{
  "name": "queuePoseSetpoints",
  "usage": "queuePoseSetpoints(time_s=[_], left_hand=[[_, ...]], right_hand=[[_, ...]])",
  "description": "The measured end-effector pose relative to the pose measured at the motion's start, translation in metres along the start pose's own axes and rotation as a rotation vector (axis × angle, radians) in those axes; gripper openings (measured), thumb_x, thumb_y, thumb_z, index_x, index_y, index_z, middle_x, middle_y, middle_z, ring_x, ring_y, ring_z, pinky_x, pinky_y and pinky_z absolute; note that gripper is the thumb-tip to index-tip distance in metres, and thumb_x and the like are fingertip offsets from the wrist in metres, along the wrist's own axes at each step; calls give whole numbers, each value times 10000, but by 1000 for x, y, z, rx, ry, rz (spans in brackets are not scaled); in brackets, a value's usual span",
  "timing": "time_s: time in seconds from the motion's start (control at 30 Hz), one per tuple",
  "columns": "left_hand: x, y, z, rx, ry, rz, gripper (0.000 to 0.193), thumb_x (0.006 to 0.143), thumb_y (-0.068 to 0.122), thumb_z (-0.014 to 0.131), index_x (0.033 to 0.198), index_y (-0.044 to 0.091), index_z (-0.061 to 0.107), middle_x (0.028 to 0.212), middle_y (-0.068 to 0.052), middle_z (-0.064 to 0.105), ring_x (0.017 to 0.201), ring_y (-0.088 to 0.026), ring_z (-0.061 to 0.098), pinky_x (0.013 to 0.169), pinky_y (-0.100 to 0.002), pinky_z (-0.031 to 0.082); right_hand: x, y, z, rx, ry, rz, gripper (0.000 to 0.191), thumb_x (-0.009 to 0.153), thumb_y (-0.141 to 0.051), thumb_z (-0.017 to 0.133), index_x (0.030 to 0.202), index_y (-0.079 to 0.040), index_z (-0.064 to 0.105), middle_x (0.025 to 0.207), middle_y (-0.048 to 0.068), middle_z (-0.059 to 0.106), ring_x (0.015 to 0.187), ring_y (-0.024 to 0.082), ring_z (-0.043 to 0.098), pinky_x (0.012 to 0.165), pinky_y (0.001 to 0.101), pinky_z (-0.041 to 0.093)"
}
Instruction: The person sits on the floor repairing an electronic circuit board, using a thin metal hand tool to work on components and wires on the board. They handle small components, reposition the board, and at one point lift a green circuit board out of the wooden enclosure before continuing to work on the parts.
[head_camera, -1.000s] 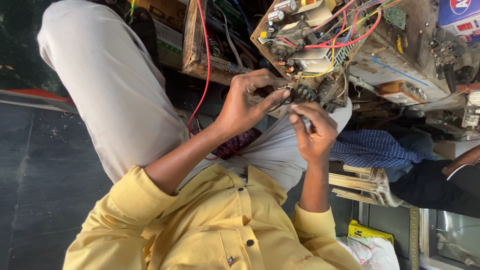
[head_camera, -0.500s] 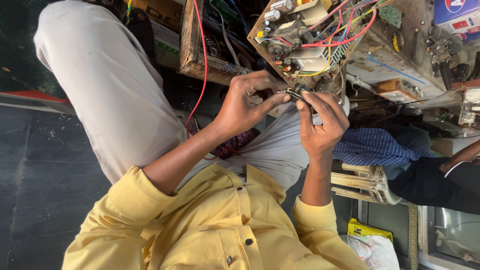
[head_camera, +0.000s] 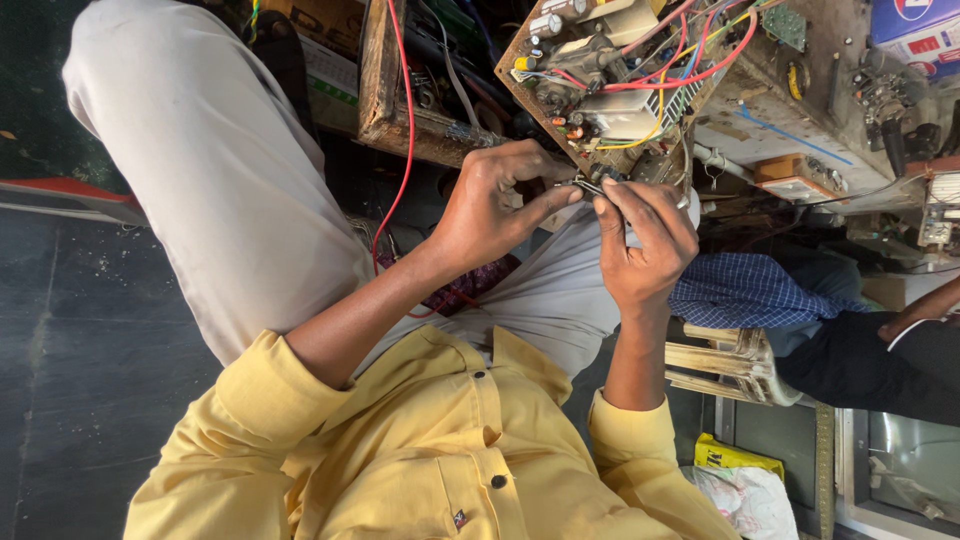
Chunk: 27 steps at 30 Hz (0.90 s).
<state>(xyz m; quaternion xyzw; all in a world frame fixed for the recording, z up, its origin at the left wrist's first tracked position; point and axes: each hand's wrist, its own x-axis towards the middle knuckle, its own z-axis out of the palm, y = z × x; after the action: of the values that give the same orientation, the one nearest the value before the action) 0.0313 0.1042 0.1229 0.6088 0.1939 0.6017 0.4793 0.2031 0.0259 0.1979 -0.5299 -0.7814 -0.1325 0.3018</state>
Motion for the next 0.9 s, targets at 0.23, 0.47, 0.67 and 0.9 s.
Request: queuePoseSetpoints(time_s=[0.23,0.47,0.67,0.9], left_hand=[[0,-1,1,31,-10,27,201,867,127,858,979,-6,757,883,-112,715,771,-230,696,663,-338,530],[0,-2,1,18,-23,22,199,868,131,856,978,-3,758,881,-109,711,766,-223,696,658,-336,532],[0,-1,2,25,-18,6,203,867,129,861,960,-13,749,864,-108,706,744,-220,688,647,-326,525],[0,1,1,-14,-5,31,176,877,94,850,976,-12,749,886,-98,710,774,-202,702,673,-329,544]], right_hand=[[2,-1,-4,-49,-19,-20,206,941,32,821,1131,9,745,1038,118,721,940,296,683,834,379,549],[3,1,-5,-45,-38,-18,204,930,14,825,1119,-3,750,1032,113,729,925,294,682,833,381,545],[3,3,-7,-19,-47,-9,176,949,-11,812,1115,-4,753,1015,118,730,905,298,680,832,388,533],[2,7,-10,-21,-53,-32,181,945,-7,812,1113,4,745,1029,125,731,922,311,688,843,390,537]])
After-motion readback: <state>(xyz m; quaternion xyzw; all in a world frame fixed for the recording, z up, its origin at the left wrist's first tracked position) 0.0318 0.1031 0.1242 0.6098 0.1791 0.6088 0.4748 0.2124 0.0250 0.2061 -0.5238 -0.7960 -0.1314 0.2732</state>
